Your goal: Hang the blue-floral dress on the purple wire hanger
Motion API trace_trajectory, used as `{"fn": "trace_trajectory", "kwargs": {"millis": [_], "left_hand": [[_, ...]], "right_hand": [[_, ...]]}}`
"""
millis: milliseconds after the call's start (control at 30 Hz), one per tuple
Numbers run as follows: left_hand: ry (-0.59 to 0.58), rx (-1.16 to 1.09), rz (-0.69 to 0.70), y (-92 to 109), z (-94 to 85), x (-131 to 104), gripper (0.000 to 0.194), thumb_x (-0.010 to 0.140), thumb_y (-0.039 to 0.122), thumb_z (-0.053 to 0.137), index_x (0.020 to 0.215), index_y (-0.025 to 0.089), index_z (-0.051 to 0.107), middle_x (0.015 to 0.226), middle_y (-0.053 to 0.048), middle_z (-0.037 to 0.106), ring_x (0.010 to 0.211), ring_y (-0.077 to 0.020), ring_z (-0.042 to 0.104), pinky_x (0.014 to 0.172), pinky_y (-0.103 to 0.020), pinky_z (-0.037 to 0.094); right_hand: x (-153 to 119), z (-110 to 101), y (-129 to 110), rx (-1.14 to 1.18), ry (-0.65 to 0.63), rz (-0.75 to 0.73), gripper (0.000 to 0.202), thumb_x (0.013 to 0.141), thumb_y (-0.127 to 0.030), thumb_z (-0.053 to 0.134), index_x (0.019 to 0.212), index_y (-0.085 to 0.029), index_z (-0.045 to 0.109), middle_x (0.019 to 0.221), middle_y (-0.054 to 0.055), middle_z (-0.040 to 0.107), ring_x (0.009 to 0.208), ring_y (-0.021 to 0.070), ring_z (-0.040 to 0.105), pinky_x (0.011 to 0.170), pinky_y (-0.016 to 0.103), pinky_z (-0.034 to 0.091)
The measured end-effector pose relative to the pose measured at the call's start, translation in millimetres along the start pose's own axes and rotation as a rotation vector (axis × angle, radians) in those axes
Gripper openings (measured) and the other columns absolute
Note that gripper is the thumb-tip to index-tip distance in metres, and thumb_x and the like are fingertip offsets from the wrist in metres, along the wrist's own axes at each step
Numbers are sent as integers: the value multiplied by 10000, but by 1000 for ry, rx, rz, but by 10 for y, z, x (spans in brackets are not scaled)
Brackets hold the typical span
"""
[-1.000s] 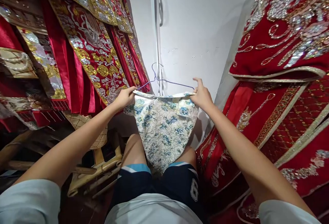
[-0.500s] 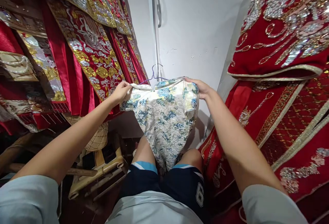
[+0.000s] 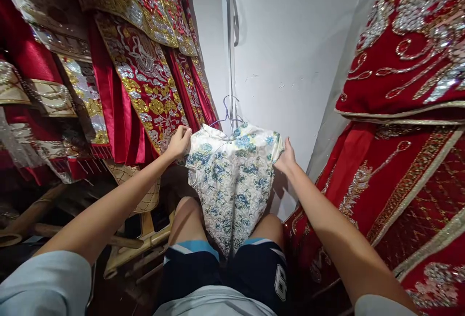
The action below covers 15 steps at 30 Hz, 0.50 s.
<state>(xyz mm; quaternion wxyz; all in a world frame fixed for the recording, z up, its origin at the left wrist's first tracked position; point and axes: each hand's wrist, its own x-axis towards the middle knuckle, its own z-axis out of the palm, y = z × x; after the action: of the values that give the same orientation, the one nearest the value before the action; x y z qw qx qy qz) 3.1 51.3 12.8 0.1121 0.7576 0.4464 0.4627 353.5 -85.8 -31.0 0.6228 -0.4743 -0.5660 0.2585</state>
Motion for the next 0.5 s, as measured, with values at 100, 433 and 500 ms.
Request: {"fn": "trace_trajectory", "kwargs": {"millis": [100, 433, 500], "left_hand": [[-2, 84, 122, 82, -9, -59, 385, 979, 529, 350, 1029, 209, 558, 1039, -93, 689, 922, -232, 619, 791, -303, 437], [64, -41, 68, 476, 138, 96, 465, 933, 607, 444, 1015, 176, 602, 881, -94, 673, 807, -236, 612, 727, -316, 442], [104, -226, 15, 520, 190, 55, 501, 965, 612, 355, 844, 186, 590, 753, -70, 628, 715, -194, 581, 671, -292, 445]], "right_hand": [[191, -98, -94, 202, 36, 74, 640, 775, -769, 487, 912, -183, 703, 805, 153, 731, 883, 373, 692, 763, 519, 550], [116, 407, -1295, -6, -308, -175, 637, 863, -737, 462, 978, -170, 730, 791, 113, 700, 867, 299, 684, 772, 454, 547], [-87, 531, -1395, -181, -637, -223, 574, 817, -688, 598, 1021, -172, 746, 901, 114, 723, 905, 283, 682, 810, 441, 545]]}}
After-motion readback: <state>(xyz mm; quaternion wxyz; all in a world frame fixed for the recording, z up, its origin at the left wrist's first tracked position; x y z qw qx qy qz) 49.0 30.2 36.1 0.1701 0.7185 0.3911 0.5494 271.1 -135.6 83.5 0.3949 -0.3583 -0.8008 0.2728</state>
